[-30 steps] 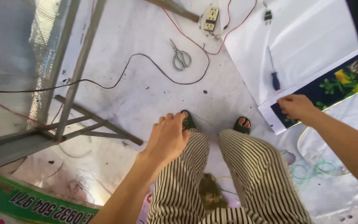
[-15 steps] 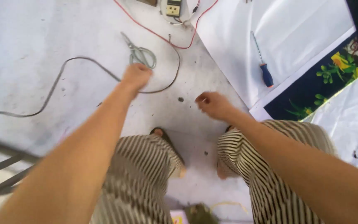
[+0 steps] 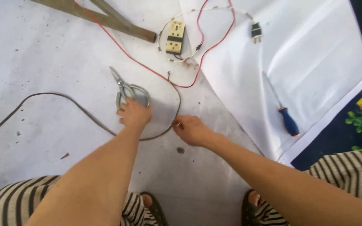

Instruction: The person is securing a pink light fixture to its wiring using electrical tape and then cutting the tape with scissors.

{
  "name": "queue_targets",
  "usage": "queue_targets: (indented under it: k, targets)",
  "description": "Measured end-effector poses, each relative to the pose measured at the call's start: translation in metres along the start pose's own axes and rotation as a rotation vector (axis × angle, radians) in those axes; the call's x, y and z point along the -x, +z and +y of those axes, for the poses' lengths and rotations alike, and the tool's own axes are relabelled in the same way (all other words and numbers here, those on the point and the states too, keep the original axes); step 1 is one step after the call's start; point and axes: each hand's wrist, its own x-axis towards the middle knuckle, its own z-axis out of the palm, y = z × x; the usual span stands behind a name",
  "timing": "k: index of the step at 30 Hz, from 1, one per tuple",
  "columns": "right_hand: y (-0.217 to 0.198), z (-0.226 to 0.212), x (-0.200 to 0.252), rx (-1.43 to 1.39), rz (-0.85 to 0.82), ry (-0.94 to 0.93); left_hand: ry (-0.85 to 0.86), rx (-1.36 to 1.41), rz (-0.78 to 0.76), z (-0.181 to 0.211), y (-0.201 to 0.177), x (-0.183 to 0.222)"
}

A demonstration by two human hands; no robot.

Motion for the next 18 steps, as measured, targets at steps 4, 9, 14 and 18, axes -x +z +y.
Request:
queue_targets:
  k: [4,9,14,18]
  targets:
    - [0.006,0.006,0.015,0.103,-0.090,-0.063,0.051,-0.142,-0.044,-0.026,0.013,0.010]
    - [0.009,0.012,0.024,0.050,-0.190,0.023,0.117,-0.165,-0.100,-0.016,0.001,0.019]
    - [-0.005,0.013,0.023,0.022,-0.208,0.043,0.151,-0.264,-0.159,-0.023,0.015,0.002]
    - [-0.012,0.016,0.019,0.021,-0.180,0.073,0.260,-0.519,-0.080,-0.005,-0.013,0.026]
